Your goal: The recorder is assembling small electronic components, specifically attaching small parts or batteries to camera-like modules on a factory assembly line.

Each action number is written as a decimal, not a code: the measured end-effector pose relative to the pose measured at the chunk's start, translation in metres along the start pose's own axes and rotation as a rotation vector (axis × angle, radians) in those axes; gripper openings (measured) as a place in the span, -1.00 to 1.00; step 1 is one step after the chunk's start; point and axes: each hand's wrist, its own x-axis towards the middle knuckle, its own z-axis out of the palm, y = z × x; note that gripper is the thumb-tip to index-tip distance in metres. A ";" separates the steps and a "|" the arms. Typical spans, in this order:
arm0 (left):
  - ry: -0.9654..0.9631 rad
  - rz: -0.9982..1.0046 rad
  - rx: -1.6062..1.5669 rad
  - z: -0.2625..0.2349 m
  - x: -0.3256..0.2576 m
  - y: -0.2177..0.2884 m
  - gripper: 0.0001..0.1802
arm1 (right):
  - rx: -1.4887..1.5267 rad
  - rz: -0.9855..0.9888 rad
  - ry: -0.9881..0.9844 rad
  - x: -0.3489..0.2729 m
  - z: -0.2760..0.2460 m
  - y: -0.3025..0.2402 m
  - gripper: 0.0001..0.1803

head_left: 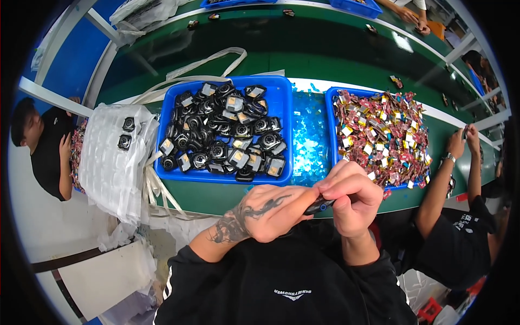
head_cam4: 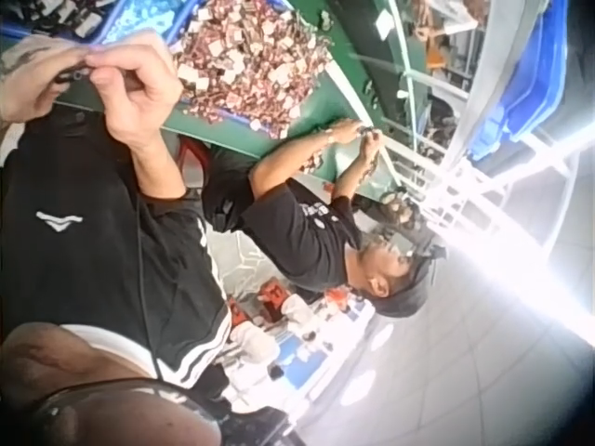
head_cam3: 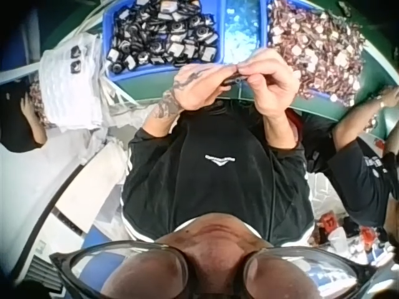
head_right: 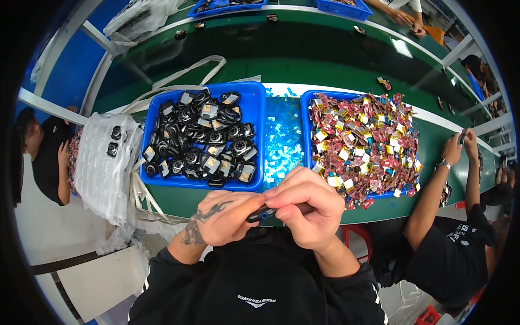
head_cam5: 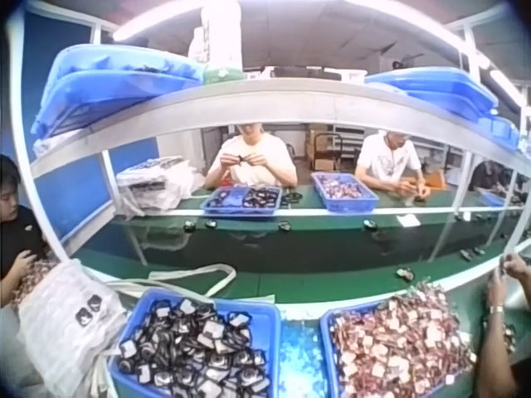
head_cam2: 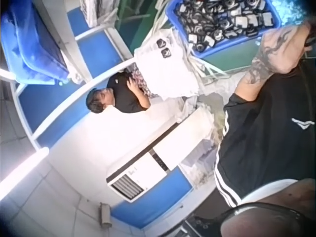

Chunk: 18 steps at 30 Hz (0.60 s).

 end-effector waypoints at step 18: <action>0.267 -0.926 -1.215 0.041 -0.032 0.015 -0.87 | -0.321 0.268 -0.009 -0.025 -0.014 -0.016 -0.80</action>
